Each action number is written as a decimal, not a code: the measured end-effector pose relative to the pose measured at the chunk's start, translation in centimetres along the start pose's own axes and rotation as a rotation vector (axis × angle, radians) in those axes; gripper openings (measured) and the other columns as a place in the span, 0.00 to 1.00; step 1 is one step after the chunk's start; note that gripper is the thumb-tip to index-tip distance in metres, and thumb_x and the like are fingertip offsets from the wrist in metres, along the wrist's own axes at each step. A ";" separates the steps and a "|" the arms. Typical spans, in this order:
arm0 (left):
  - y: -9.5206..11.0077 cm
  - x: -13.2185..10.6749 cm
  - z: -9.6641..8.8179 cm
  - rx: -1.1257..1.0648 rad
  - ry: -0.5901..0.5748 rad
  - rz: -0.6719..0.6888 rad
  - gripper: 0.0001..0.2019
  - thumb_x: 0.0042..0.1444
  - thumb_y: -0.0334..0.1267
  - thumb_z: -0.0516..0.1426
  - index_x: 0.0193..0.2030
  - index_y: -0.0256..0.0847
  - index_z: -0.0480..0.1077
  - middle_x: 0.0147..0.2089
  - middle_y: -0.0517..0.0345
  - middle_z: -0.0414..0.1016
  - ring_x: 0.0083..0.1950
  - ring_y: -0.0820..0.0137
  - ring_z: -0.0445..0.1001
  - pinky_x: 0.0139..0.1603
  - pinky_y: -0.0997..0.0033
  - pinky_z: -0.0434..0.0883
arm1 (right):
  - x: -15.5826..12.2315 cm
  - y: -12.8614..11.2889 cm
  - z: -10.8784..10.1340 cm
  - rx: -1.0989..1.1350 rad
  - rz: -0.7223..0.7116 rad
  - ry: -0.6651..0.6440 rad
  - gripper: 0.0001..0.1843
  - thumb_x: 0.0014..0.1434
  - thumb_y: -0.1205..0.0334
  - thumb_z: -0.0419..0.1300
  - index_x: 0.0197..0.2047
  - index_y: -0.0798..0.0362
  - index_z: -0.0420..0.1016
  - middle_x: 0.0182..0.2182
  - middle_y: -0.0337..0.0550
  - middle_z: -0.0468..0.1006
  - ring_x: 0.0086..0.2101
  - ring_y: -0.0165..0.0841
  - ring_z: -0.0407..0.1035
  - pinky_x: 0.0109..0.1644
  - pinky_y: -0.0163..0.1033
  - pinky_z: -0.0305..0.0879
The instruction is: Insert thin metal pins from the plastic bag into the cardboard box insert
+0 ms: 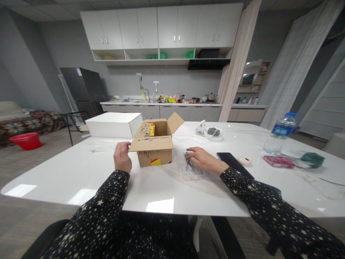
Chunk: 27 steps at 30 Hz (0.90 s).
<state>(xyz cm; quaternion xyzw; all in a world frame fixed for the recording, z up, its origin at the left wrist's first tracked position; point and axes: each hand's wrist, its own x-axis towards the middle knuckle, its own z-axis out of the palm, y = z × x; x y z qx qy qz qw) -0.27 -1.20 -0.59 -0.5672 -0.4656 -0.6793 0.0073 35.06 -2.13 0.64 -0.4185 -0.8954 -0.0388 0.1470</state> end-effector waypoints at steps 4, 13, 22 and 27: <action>-0.1 0.0 -0.1 0.007 -0.011 0.018 0.17 0.65 0.42 0.44 0.37 0.38 0.71 0.33 0.56 0.68 0.36 0.69 0.66 0.38 0.69 0.65 | 0.0 -0.2 -0.6 0.012 -0.007 -0.030 0.21 0.62 0.68 0.48 0.42 0.54 0.83 0.51 0.52 0.78 0.56 0.45 0.67 0.61 0.48 0.61; 0.0 0.1 0.0 -0.006 -0.018 -0.013 0.15 0.64 0.40 0.45 0.36 0.39 0.70 0.33 0.56 0.69 0.36 0.69 0.66 0.39 0.69 0.65 | -0.1 -0.4 -0.8 0.061 -0.042 -0.018 0.18 0.60 0.69 0.51 0.40 0.51 0.83 0.48 0.47 0.79 0.51 0.42 0.70 0.58 0.47 0.64; 0.2 -0.2 0.3 -0.016 0.022 -0.028 0.18 0.65 0.44 0.44 0.35 0.39 0.70 0.33 0.56 0.69 0.36 0.68 0.66 0.38 0.69 0.65 | -0.2 -0.1 -0.6 0.077 -0.055 -0.017 0.17 0.61 0.68 0.51 0.39 0.51 0.82 0.47 0.47 0.79 0.49 0.40 0.70 0.57 0.45 0.64; 0.0 -0.1 0.4 -0.020 0.014 -0.025 0.18 0.65 0.44 0.44 0.35 0.39 0.70 0.33 0.55 0.69 0.36 0.68 0.66 0.38 0.69 0.65 | -0.2 0.0 -0.7 0.045 0.000 -0.009 0.17 0.61 0.68 0.50 0.39 0.52 0.82 0.45 0.49 0.79 0.48 0.42 0.71 0.56 0.46 0.64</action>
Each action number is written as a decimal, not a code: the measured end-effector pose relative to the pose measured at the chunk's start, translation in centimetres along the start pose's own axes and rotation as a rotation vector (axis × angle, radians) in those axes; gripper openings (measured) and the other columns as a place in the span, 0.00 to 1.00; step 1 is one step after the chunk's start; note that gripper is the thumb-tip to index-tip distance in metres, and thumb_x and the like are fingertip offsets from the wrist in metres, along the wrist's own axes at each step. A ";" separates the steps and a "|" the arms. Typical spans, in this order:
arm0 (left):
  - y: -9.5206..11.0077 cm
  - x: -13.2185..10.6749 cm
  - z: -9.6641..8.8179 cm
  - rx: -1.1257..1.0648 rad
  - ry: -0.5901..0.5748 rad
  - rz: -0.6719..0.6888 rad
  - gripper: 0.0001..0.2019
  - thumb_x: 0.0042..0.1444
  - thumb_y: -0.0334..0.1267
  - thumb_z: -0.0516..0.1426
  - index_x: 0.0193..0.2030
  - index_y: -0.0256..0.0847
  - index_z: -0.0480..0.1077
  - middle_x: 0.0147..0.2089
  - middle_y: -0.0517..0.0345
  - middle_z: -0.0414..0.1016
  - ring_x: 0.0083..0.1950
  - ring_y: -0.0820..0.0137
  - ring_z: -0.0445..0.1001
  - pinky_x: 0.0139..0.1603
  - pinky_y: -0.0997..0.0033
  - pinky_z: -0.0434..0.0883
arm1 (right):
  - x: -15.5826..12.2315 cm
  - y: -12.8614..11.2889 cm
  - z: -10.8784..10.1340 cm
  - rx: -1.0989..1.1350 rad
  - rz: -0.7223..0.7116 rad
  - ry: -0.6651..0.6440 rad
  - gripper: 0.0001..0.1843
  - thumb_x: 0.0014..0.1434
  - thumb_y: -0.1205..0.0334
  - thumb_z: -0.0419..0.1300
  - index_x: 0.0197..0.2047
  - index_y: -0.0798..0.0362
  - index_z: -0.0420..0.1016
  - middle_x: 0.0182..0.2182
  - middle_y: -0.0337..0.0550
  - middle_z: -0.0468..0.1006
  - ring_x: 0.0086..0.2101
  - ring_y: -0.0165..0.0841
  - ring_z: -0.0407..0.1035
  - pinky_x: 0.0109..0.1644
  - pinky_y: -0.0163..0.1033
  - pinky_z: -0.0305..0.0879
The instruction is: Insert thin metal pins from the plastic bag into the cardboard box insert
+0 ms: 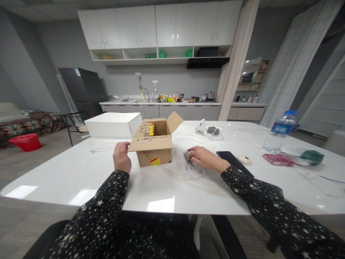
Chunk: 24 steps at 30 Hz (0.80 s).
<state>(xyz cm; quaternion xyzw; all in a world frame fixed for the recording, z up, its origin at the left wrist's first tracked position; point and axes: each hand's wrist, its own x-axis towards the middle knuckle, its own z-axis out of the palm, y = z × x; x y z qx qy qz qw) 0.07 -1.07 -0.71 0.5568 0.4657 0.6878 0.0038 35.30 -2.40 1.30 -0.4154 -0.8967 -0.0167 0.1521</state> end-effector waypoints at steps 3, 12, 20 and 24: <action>0.1 -0.1 0.1 -0.012 0.009 -0.014 0.18 0.65 0.44 0.44 0.35 0.39 0.70 0.33 0.56 0.69 0.35 0.68 0.66 0.38 0.68 0.65 | -0.2 0.0 0.0 -0.010 0.008 -0.014 0.18 0.62 0.68 0.49 0.43 0.53 0.82 0.48 0.52 0.78 0.52 0.44 0.70 0.58 0.49 0.63; 0.6 -0.2 0.1 0.001 0.005 -0.016 0.17 0.64 0.44 0.44 0.35 0.40 0.70 0.33 0.56 0.69 0.35 0.68 0.66 0.39 0.68 0.65 | -0.2 0.3 0.4 0.053 -0.009 0.004 0.20 0.62 0.69 0.48 0.48 0.54 0.81 0.54 0.53 0.75 0.56 0.45 0.67 0.62 0.51 0.61; 0.0 0.0 0.1 0.008 0.001 -0.001 0.17 0.64 0.44 0.44 0.35 0.39 0.70 0.33 0.56 0.69 0.35 0.68 0.67 0.38 0.69 0.65 | -0.1 -0.2 0.2 0.140 -0.034 -0.047 0.18 0.58 0.71 0.52 0.38 0.51 0.83 0.51 0.48 0.78 0.53 0.41 0.70 0.60 0.45 0.64; 0.0 0.1 0.1 0.008 0.010 -0.002 0.17 0.64 0.44 0.44 0.35 0.39 0.70 0.33 0.56 0.70 0.35 0.68 0.67 0.38 0.69 0.66 | 0.0 0.4 0.5 0.064 -0.004 0.018 0.19 0.59 0.71 0.50 0.41 0.53 0.83 0.51 0.51 0.78 0.53 0.43 0.70 0.60 0.48 0.64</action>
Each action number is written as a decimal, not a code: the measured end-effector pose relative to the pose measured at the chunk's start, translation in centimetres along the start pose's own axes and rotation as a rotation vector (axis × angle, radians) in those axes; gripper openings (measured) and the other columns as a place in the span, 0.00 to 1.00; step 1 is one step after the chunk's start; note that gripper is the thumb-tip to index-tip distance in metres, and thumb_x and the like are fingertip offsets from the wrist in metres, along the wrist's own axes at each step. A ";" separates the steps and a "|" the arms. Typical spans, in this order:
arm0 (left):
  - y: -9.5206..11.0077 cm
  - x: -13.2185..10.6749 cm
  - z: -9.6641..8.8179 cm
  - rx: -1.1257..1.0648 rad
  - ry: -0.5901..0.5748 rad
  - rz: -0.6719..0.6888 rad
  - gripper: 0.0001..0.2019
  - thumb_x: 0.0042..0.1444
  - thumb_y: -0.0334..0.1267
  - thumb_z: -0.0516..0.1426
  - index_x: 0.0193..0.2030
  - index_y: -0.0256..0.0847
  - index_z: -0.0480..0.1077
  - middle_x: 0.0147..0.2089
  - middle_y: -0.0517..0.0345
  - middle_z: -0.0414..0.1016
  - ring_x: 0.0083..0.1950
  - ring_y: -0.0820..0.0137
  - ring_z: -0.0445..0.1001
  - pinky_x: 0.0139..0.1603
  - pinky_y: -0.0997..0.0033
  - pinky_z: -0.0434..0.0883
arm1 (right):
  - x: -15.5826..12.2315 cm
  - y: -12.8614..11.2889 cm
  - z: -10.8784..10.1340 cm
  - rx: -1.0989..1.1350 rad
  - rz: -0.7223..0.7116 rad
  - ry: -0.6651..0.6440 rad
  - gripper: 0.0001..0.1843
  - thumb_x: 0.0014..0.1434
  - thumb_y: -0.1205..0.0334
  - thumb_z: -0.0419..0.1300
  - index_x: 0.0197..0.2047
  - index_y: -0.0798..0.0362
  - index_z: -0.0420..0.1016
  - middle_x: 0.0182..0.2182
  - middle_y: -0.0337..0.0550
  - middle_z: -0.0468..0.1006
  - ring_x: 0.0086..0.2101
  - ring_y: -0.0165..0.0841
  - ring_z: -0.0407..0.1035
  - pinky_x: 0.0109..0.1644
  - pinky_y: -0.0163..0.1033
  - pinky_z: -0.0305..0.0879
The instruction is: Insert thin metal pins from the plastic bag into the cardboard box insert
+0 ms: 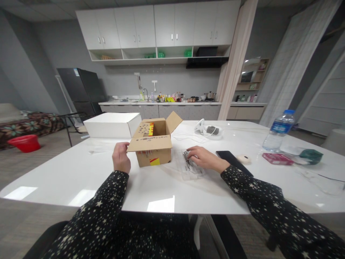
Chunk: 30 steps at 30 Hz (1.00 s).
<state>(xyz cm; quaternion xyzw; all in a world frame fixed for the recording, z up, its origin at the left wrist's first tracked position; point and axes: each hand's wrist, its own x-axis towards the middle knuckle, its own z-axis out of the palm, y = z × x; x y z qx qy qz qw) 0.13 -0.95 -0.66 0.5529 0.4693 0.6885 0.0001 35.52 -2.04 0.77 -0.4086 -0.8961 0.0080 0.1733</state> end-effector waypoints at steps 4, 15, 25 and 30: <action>0.2 0.0 0.0 -0.009 -0.012 -0.022 0.17 0.63 0.44 0.45 0.34 0.40 0.70 0.33 0.56 0.70 0.36 0.68 0.68 0.38 0.68 0.66 | -0.2 0.4 0.3 -0.096 0.035 -0.011 0.21 0.63 0.67 0.49 0.52 0.56 0.79 0.58 0.59 0.72 0.59 0.49 0.64 0.63 0.55 0.58; 1.0 -0.3 -0.2 -0.009 -0.013 0.000 0.16 0.65 0.42 0.44 0.36 0.39 0.70 0.34 0.55 0.71 0.37 0.68 0.68 0.38 0.69 0.66 | -0.3 0.2 0.5 -0.164 0.066 -0.027 0.22 0.67 0.65 0.47 0.57 0.58 0.75 0.61 0.62 0.67 0.63 0.48 0.58 0.66 0.56 0.52; -0.2 0.2 -0.5 0.020 -0.054 0.044 0.16 0.65 0.41 0.45 0.36 0.39 0.70 0.34 0.54 0.72 0.37 0.68 0.69 0.37 0.69 0.67 | -0.1 -0.2 0.4 -0.157 0.036 -0.068 0.20 0.67 0.65 0.47 0.52 0.56 0.77 0.62 0.59 0.67 0.64 0.47 0.56 0.67 0.58 0.50; 0.3 0.2 -0.5 -0.007 -0.021 0.012 0.16 0.65 0.42 0.44 0.36 0.38 0.70 0.35 0.54 0.72 0.38 0.68 0.69 0.39 0.69 0.67 | 0.0 -0.4 0.2 -0.210 0.056 -0.062 0.22 0.67 0.65 0.47 0.57 0.58 0.74 0.62 0.61 0.67 0.63 0.49 0.57 0.67 0.60 0.48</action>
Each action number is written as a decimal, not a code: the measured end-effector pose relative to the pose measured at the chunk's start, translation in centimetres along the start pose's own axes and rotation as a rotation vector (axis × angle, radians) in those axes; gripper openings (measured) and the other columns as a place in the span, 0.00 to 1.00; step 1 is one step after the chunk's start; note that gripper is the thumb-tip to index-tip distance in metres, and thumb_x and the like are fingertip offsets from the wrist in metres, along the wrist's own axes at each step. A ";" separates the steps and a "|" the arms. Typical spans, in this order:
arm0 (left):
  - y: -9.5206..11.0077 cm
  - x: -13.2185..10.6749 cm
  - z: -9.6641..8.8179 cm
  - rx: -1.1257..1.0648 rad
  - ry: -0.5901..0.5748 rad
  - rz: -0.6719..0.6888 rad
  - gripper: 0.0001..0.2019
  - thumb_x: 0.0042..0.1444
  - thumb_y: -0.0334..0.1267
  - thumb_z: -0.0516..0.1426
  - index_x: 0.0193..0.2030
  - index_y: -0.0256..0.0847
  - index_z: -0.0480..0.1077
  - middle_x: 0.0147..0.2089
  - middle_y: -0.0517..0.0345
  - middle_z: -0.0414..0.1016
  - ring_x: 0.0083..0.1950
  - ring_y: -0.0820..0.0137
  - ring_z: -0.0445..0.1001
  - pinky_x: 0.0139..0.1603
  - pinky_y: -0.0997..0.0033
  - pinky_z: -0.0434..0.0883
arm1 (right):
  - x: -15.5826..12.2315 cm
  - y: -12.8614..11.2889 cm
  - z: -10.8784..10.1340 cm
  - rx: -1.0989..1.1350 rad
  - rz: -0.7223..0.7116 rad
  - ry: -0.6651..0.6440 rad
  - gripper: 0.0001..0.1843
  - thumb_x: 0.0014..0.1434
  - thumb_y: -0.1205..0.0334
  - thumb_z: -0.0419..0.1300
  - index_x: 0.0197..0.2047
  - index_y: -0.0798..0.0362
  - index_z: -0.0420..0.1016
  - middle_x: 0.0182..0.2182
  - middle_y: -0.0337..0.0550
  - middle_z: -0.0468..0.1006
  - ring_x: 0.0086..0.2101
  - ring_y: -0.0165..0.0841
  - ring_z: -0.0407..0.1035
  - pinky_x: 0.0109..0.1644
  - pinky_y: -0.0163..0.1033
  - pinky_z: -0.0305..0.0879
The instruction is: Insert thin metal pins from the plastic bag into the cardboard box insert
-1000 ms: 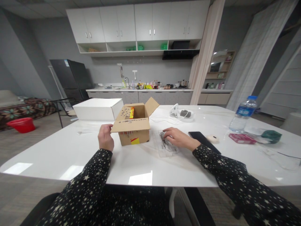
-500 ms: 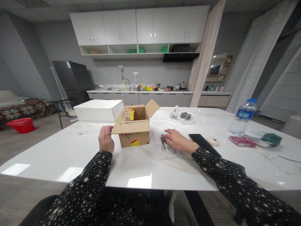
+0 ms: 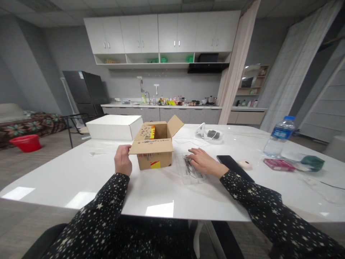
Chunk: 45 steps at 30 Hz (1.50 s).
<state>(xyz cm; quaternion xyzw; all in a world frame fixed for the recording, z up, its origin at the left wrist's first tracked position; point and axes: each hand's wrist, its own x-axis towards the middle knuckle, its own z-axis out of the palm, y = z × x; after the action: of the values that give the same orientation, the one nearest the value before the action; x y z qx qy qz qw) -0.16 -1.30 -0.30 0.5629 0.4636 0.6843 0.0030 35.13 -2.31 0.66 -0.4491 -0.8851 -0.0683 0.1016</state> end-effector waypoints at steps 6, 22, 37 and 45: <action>0.0 0.1 -0.1 -0.015 -0.001 -0.031 0.17 0.64 0.43 0.45 0.36 0.39 0.71 0.34 0.55 0.72 0.38 0.68 0.70 0.39 0.69 0.67 | 0.0 -0.4 -0.1 0.015 -0.025 -0.004 0.21 0.67 0.66 0.46 0.55 0.57 0.75 0.62 0.60 0.67 0.63 0.48 0.58 0.67 0.60 0.49; 0.1 0.1 -0.4 -0.015 -0.009 -0.013 0.18 0.65 0.45 0.44 0.35 0.40 0.70 0.34 0.56 0.70 0.37 0.67 0.68 0.39 0.68 0.66 | 0.5 -0.2 1.2 0.055 -0.054 0.058 0.20 0.65 0.66 0.49 0.52 0.58 0.78 0.62 0.61 0.68 0.63 0.49 0.59 0.66 0.58 0.52; 0.3 0.2 -0.5 0.003 -0.017 -0.023 0.18 0.66 0.46 0.45 0.36 0.39 0.70 0.35 0.55 0.71 0.38 0.67 0.69 0.42 0.67 0.67 | 1.3 2.4 -0.3 1.549 0.509 0.533 0.16 0.47 0.57 0.74 0.34 0.56 0.77 0.31 0.46 0.81 0.32 0.32 0.75 0.42 0.39 0.75; 0.4 0.6 -0.5 0.019 -0.061 0.052 0.17 0.66 0.43 0.44 0.36 0.40 0.71 0.36 0.56 0.72 0.40 0.67 0.71 0.43 0.67 0.69 | 0.3 3.9 -2.4 1.682 0.611 0.639 0.19 0.48 0.53 0.75 0.25 0.55 0.72 0.18 0.37 0.71 0.19 0.24 0.63 0.23 0.29 0.65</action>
<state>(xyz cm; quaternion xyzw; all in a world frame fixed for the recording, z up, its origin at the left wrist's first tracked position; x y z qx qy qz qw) -0.56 -1.54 0.43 0.5952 0.4552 0.6622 -0.0060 38.40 -0.24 3.21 -0.4009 -0.4187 0.5013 0.6424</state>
